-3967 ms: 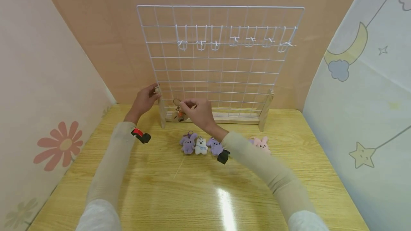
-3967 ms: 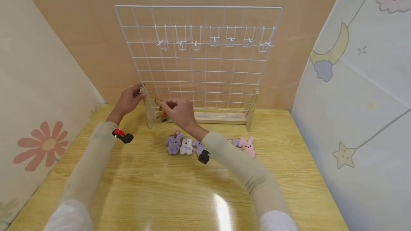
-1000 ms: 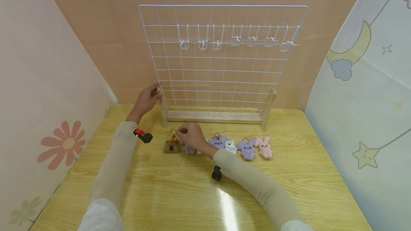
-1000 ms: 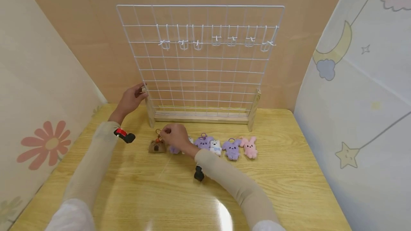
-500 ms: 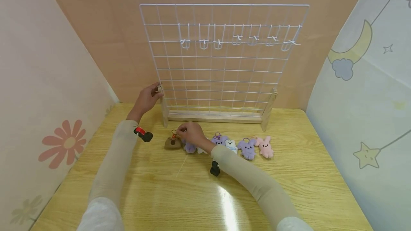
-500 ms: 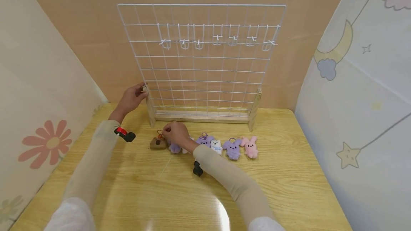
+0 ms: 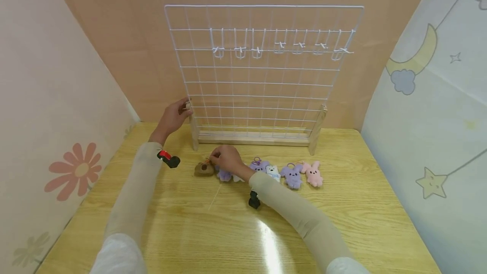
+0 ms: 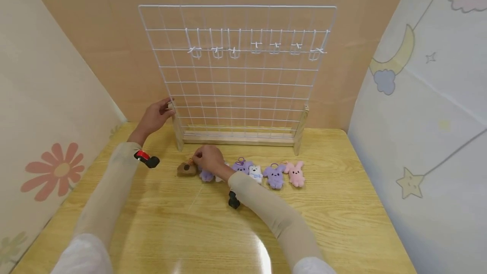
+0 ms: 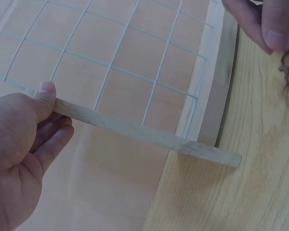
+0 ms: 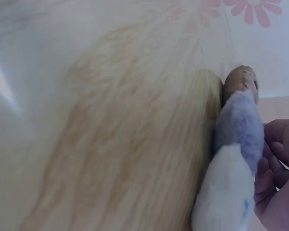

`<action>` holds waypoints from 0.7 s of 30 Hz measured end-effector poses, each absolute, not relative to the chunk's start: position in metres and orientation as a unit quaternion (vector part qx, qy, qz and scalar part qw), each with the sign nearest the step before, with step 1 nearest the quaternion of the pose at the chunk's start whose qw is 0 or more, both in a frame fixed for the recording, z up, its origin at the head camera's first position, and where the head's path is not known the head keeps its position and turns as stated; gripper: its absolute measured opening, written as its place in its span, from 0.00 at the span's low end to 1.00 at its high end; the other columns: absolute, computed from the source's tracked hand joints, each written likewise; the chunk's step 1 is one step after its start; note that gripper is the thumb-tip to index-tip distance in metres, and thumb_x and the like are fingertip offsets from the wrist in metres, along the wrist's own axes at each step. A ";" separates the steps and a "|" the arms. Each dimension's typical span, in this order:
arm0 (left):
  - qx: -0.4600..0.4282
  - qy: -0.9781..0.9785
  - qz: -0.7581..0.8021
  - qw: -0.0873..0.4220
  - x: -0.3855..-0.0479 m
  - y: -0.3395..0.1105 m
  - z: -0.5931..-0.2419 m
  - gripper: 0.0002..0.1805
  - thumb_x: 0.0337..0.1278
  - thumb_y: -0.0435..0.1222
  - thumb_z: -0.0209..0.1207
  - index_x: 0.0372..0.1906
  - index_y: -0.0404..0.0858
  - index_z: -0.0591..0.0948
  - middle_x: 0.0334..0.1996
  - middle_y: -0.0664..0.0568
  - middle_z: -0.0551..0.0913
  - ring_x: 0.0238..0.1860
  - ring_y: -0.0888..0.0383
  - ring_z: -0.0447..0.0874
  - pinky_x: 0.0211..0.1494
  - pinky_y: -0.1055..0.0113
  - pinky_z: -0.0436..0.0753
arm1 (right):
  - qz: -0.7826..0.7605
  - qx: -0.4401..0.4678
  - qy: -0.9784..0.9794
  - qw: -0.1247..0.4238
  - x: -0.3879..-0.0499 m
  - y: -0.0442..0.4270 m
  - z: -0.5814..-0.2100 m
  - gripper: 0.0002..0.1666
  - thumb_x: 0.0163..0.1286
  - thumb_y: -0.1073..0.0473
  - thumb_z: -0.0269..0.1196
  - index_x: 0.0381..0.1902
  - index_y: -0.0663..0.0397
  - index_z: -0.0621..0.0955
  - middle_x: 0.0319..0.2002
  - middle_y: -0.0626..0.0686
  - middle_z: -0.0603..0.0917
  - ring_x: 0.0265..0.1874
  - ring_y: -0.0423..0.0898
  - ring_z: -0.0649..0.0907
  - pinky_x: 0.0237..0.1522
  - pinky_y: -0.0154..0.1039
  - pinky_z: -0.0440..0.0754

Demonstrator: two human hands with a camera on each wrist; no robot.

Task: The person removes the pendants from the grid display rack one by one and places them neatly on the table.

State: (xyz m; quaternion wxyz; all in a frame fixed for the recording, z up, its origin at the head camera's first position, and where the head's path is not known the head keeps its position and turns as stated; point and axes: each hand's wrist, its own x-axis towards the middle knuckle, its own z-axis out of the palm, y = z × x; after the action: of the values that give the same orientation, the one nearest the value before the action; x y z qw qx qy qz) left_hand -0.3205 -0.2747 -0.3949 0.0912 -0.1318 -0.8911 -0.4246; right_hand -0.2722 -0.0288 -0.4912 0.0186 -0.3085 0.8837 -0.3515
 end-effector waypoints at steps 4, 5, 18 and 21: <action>-0.129 -0.891 -0.427 0.087 -0.321 -0.275 -0.396 0.32 0.78 0.37 0.54 0.79 0.31 0.60 0.68 0.30 0.73 0.66 0.35 0.75 0.67 0.43 0.77 | -0.388 -0.300 0.871 0.025 -0.273 -0.019 -0.488 0.10 0.74 0.55 0.65 0.43 0.52 0.91 0.36 0.47 0.91 0.28 0.36 0.84 0.30 0.32 0.83; -0.131 -0.890 -0.428 0.086 -0.321 -0.276 -0.396 0.32 0.78 0.37 0.54 0.79 0.31 0.61 0.68 0.30 0.73 0.66 0.35 0.75 0.67 0.43 0.77 | -0.397 -0.300 0.867 0.024 -0.272 -0.016 -0.486 0.11 0.75 0.55 0.65 0.45 0.52 0.91 0.38 0.47 0.91 0.29 0.37 0.85 0.31 0.32 0.83; -0.143 -0.886 -0.432 0.089 -0.318 -0.287 -0.393 0.32 0.77 0.36 0.55 0.78 0.30 0.62 0.67 0.27 0.72 0.66 0.32 0.74 0.67 0.39 0.75 | -0.448 -0.302 0.840 -0.040 -0.258 0.048 -0.444 0.15 0.73 0.50 0.68 0.51 0.50 0.89 0.41 0.47 0.90 0.39 0.39 0.87 0.39 0.35 0.87; -0.136 -0.886 -0.435 0.084 -0.316 -0.289 -0.392 0.34 0.77 0.37 0.56 0.79 0.31 0.60 0.69 0.27 0.70 0.67 0.31 0.73 0.68 0.39 0.74 | -0.454 -0.296 0.838 -0.059 -0.255 0.067 -0.439 0.15 0.72 0.51 0.68 0.51 0.51 0.89 0.42 0.47 0.91 0.39 0.40 0.87 0.39 0.35 0.87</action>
State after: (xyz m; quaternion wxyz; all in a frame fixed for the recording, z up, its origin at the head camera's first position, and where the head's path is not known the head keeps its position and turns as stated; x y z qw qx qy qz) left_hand -0.3159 -0.2887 -0.3923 0.0837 -0.1361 -0.8859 -0.4354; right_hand -0.2545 0.0668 -0.4389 -0.0586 -0.2960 0.8385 -0.4538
